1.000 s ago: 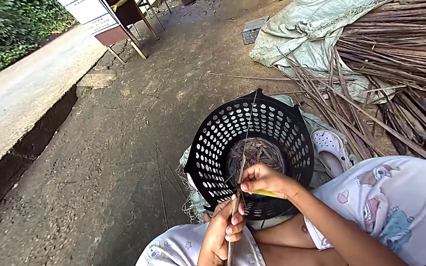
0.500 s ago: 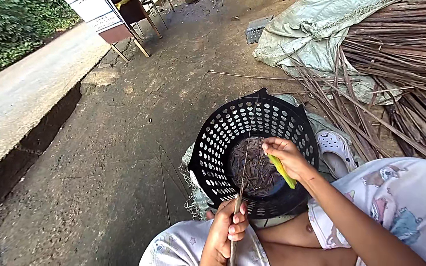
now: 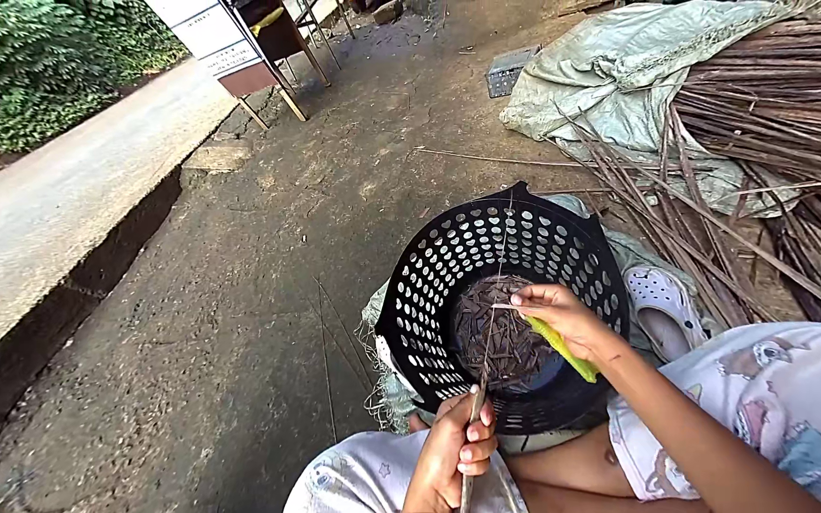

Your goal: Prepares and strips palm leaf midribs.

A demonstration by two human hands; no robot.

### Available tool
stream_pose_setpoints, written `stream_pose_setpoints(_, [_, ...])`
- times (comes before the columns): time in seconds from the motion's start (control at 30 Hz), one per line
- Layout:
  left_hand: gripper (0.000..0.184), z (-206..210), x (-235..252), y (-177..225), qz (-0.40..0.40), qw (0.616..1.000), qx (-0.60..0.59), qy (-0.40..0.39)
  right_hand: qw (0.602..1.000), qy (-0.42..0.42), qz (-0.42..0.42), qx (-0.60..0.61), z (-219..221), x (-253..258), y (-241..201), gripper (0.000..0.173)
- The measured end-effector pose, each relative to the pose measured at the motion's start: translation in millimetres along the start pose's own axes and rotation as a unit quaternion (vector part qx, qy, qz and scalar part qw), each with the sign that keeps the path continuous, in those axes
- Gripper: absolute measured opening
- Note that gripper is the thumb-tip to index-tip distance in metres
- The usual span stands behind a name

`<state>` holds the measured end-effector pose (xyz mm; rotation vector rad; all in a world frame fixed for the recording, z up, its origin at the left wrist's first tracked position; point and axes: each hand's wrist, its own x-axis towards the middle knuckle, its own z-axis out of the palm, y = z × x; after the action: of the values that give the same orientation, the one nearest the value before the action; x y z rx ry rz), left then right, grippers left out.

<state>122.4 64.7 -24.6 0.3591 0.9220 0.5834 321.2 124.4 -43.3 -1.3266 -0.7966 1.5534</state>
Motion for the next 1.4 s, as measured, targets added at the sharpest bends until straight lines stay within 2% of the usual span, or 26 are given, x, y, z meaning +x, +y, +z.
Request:
stream_pose_setpoints(0.03, [0.05, 0.4, 0.4, 0.5, -0.003, 1.0, -0.003, -0.004, 1.0, -0.028, 0.007, 0.003, -0.9, -2.9, -0.7, 0.017])
stream_pose_setpoints(0.13, [0.05, -2.6, 3.3, 0.3, -0.022, 0.997, -0.045, -0.052, 0.981, -0.191, 0.005, -0.017, -1.7, -6.4, 9.5, 0.016])
stream_pose_setpoints(0.2, [0.05, -5.8, 4.0, 0.2, -0.035, 0.994, -0.071, -0.076, 0.973, -0.23, 0.002, -0.011, 4.1, -4.3, 15.4, 0.018])
stream_pose_setpoints(0.3, [0.049, -5.8, 3.5, 0.4, -0.037, 0.993, -0.09, -0.068, 0.983, -0.182, -0.007, 0.015, 8.9, -5.2, 16.2, 0.019])
stream_pose_setpoints(0.47, [0.05, -3.8, 3.7, -0.3, -0.029, 0.995, -0.075, -0.061, 0.999, -0.033, -0.018, 0.032, 2.9, 1.3, 6.6, 0.018])
stream_pose_setpoints(0.67, [0.049, -2.6, 2.1, 0.4, -0.021, 0.998, -0.05, -0.043, 0.997, 0.038, -0.004, 0.065, 8.5, 1.8, 5.5, 0.012])
stream_pose_setpoints(0.77, [0.05, -4.9, -1.6, -1.4, -0.014, 0.998, -0.045, -0.044, 0.992, 0.096, 0.005, 0.077, -2.1, 10.4, -0.1, 0.011])
stream_pose_setpoints(0.83, [0.05, -4.7, -1.6, -1.2, -0.014, 0.998, -0.044, -0.035, 0.996, 0.057, 0.022, 0.061, -5.5, 7.0, -1.5, 0.016])
stream_pose_setpoints(0.93, [0.05, -1.1, 1.9, -0.5, -0.018, 0.999, -0.038, -0.027, 0.995, -0.093, 0.04, 0.004, -0.4, -4.5, 2.2, 0.025])
stream_pose_setpoints(1.0, [0.05, -2.6, 1.6, -1.1, -0.02, 0.999, -0.037, -0.03, 0.983, -0.175, 0.045, -0.018, 4.8, -9.1, 7.0, 0.019])
stream_pose_setpoints(1.07, [0.051, -3.3, 1.1, -1.9, -0.018, 0.999, -0.038, -0.033, 0.978, -0.199, 0.062, -0.018, 8.5, -10.4, 8.1, 0.014])
stream_pose_setpoints(1.17, [0.05, -0.6, 1.6, -1.5, -0.01, 0.999, -0.032, -0.025, 0.989, -0.133, 0.064, 0.007, 7.6, -6.8, 4.0, 0.017])
stream_pose_setpoints(1.27, [0.05, -1.3, 0.9, -1.3, -0.011, 0.999, -0.019, -0.029, 0.997, -0.002, 0.055, 0.053, -2.8, 3.4, -3.2, 0.014])
stream_pose_setpoints(1.33, [0.051, -2.2, 0.6, -1.7, -0.009, 1.0, -0.011, -0.028, 0.986, 0.102, 0.061, 0.113, -13.3, 11.9, -9.7, 0.015])
stream_pose_setpoints(1.37, [0.051, -1.4, 0.3, -1.3, -0.008, 1.0, -0.005, -0.019, 0.981, 0.129, 0.063, 0.13, -16.1, 13.3, -11.2, 0.018])
stream_pose_setpoints(1.4, [0.051, 0.3, 0.4, -0.6, -0.007, 1.0, 0.003, -0.004, 0.983, 0.119, 0.064, 0.122, -16.3, 10.6, -11.0, 0.021])
